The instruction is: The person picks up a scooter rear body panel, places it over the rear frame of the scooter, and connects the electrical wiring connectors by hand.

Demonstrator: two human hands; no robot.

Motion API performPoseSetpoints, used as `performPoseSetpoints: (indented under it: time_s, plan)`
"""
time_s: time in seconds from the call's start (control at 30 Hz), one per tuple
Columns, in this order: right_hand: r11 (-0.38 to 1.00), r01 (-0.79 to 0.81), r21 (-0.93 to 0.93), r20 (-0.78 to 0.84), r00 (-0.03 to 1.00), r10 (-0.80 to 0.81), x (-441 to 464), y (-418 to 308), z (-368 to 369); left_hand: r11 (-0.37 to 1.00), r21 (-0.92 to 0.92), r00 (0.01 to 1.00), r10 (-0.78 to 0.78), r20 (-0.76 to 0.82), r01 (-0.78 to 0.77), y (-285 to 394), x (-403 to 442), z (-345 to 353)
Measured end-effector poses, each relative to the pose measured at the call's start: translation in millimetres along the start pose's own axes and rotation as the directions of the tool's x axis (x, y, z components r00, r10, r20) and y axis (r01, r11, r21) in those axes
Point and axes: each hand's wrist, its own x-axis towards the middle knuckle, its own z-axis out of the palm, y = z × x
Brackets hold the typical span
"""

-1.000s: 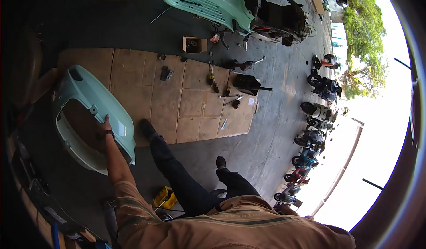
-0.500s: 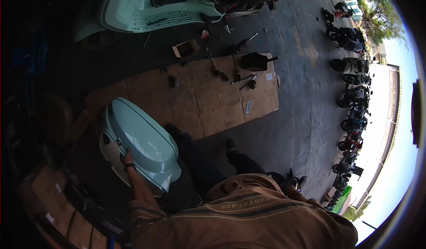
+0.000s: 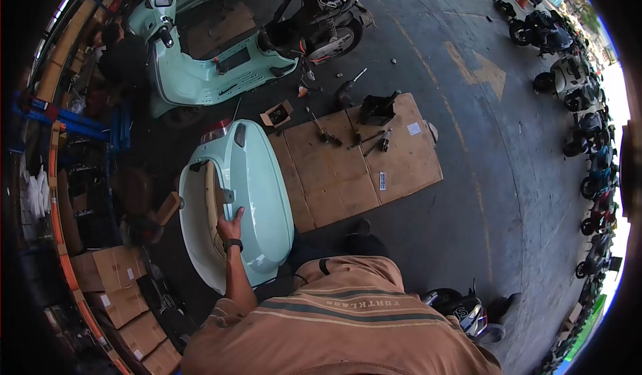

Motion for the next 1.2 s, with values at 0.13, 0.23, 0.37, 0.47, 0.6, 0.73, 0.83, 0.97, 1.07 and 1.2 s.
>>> performPoseSetpoints:
  time_s: [0.13,0.23,0.37,0.47,0.6,0.73,0.83,0.97,1.07,1.2]
  plan:
    - [0.956,-0.003,0.293,0.023,1.000,-0.004,33,-40,-82,0.980,-0.071,0.979,0.191,0.070,-0.186,133,-108,10]
    - [0.930,0.223,0.292,-0.016,0.973,-0.229,43,-110,-144,0.957,0.033,0.949,0.281,0.143,-0.289,192,-156,56]
    - [0.735,0.655,0.177,-0.208,0.755,-0.622,21,-254,-219,0.882,-0.032,0.833,0.455,0.315,-0.469,317,-239,78]
    - [0.508,0.861,0.006,-0.279,0.489,-0.826,-21,-348,-267,0.790,-0.159,0.680,0.595,0.428,-0.592,375,-282,129]
    - [0.296,0.921,-0.253,-0.272,0.226,-0.935,-50,-417,-341,0.652,-0.122,0.481,0.660,0.577,-0.749,459,-334,215]
    - [0.228,0.817,-0.530,-0.298,0.073,-0.952,-16,-457,-421,0.428,-0.137,0.244,0.717,0.653,-0.894,557,-390,303]
    - [0.002,0.685,-0.729,-0.109,-0.113,-0.988,4,-476,-458,0.310,-0.157,0.105,0.682,0.723,-0.938,634,-426,356]
    - [-0.203,0.693,-0.691,0.235,-0.049,-0.971,37,-493,-501,0.017,-0.201,-0.164,0.519,0.839,-0.979,735,-458,403]
    - [-0.161,0.620,-0.768,0.422,0.299,-0.856,87,-503,-544,-0.098,-0.309,-0.312,0.530,0.789,-0.946,781,-468,445]
    - [-0.280,0.515,-0.810,0.559,0.535,-0.633,115,-550,-597,-0.097,-0.319,-0.320,0.531,0.785,-0.943,839,-480,497]
